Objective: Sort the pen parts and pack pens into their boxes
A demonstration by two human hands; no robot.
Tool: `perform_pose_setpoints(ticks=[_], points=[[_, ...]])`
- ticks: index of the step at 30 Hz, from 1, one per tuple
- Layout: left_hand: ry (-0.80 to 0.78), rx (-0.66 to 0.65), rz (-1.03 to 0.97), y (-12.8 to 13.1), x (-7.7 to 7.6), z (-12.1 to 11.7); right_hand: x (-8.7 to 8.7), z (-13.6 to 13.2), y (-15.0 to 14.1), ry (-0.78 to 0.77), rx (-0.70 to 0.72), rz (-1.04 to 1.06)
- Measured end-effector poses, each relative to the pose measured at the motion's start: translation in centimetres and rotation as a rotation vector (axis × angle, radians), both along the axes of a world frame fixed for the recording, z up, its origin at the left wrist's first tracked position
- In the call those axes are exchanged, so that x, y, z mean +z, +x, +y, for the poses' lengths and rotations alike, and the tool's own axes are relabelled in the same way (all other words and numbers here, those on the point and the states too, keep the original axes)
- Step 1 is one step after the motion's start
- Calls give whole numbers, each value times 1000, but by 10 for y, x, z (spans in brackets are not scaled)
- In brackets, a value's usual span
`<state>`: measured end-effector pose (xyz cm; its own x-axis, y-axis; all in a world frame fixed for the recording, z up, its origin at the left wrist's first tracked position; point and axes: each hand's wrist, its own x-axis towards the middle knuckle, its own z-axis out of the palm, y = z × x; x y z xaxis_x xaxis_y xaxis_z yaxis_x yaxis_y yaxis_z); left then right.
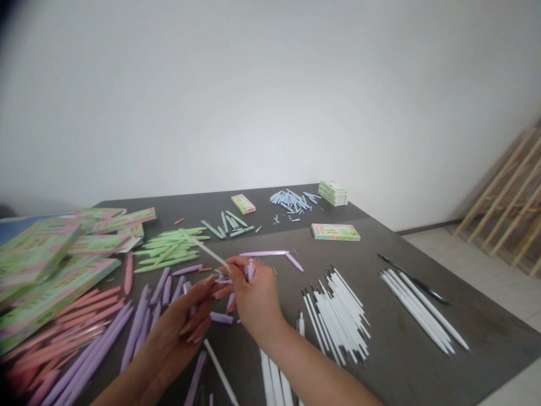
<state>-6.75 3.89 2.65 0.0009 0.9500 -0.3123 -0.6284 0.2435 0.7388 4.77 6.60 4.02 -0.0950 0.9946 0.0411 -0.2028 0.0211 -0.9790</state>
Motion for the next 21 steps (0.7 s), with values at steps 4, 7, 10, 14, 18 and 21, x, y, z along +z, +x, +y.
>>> perform_pose_setpoints(ticks=[4,7,10,14,18,21], points=[[28,-22,-7,-1,-1,1,-2,1,0,8,-2,4],[44,-35,-12,-1,-1,-1,-1,1,0,23,-11,10],[43,-38,-10,-1,-1,-2,0,0,0,33,-16,7],[40,-22,2,-1,-2,-2,1,0,0,32,-26,1],[32,-21,3,-1,-2,-2,0,1,1,30,-32,1],[20,-5,12,1,-1,-2,1,1,0,46,-33,-9]])
